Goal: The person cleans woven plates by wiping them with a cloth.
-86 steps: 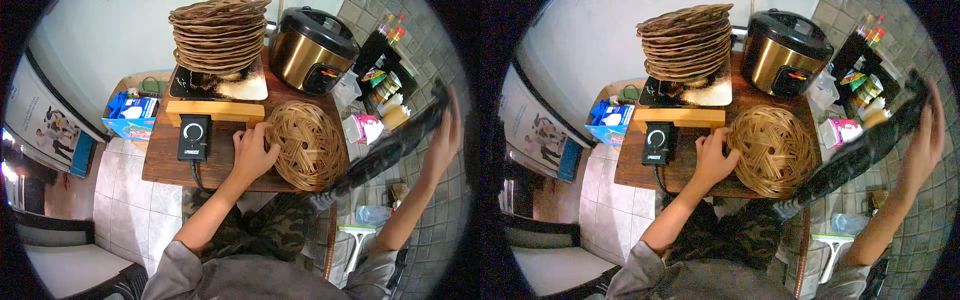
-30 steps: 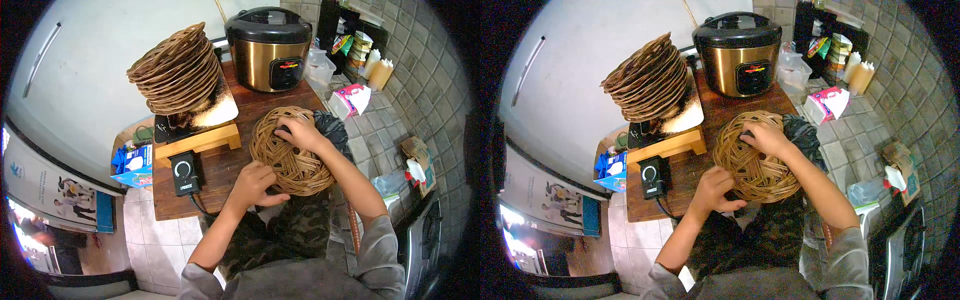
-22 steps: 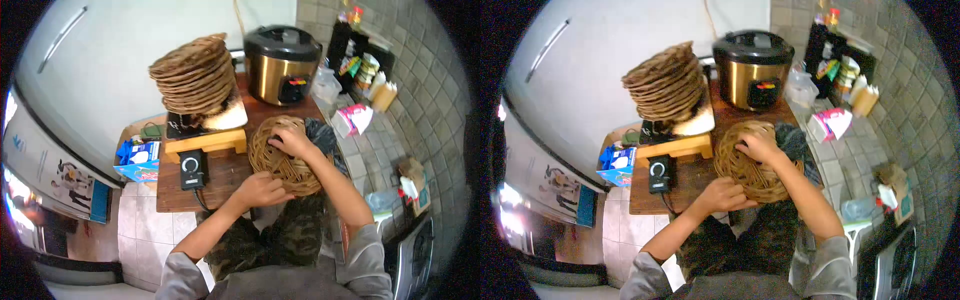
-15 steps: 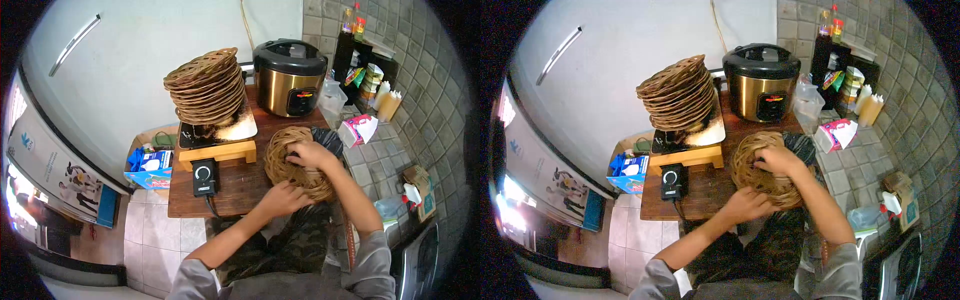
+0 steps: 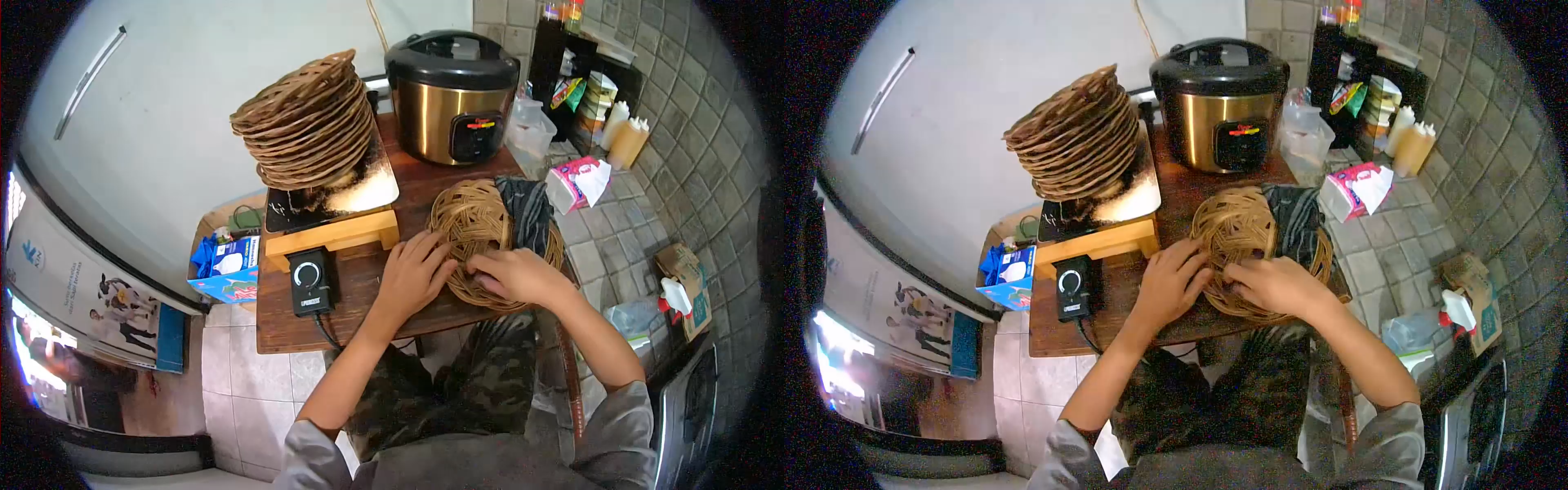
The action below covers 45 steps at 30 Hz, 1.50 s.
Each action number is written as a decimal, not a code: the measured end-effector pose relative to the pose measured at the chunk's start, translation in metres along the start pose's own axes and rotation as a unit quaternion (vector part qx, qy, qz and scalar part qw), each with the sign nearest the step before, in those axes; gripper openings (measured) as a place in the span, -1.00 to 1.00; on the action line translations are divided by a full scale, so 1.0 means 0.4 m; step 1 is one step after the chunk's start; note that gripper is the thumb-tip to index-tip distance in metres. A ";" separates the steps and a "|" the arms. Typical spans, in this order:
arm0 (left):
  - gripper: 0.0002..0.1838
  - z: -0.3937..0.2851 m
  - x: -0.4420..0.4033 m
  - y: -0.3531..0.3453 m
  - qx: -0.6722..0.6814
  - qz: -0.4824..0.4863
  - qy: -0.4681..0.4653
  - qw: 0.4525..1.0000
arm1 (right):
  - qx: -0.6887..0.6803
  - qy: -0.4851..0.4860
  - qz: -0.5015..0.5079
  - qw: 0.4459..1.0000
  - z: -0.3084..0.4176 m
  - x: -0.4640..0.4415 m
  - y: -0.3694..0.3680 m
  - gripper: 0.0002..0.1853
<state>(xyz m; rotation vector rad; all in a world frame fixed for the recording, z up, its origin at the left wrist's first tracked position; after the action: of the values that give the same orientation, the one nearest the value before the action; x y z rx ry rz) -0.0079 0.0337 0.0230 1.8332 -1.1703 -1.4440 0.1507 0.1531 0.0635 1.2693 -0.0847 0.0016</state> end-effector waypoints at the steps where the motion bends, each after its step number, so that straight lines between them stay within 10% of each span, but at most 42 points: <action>1: -0.70 -0.004 0.005 -0.001 -0.005 0.005 -0.004 1.000 | -0.007 -0.002 0.004 1.000 -0.008 -0.005 -0.009 -0.78; 7: -0.68 0.007 0.016 -0.015 -0.022 0.025 -0.020 0.999 | -0.034 -0.029 -0.036 0.998 -0.153 -0.053 -0.010 -0.83; 16: -0.15 -0.001 0.006 -0.003 -0.023 0.048 -0.021 0.998 | -0.031 -0.067 -0.046 0.996 -0.127 -0.036 -0.001 -0.80; 45: -0.18 0.007 0.013 -0.015 0.011 0.021 -0.013 1.000 | 0.032 -0.064 0.005 0.997 -0.066 -0.038 -0.018 -0.88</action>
<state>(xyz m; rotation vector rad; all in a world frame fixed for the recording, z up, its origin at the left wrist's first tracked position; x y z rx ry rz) -0.0084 0.0326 0.0147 1.7993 -1.2344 -1.4403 0.1376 0.1770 0.0478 1.3326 -0.2026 -0.0692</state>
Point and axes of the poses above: each hand's wrist, its own x-axis away from the middle knuckle, its own y-axis out of the back of the hand, z = x × y, the point moved 3 cm from there along -x, towards the middle knuckle, and after that the axes turned 14 degrees about z, right-handed, at the moved point
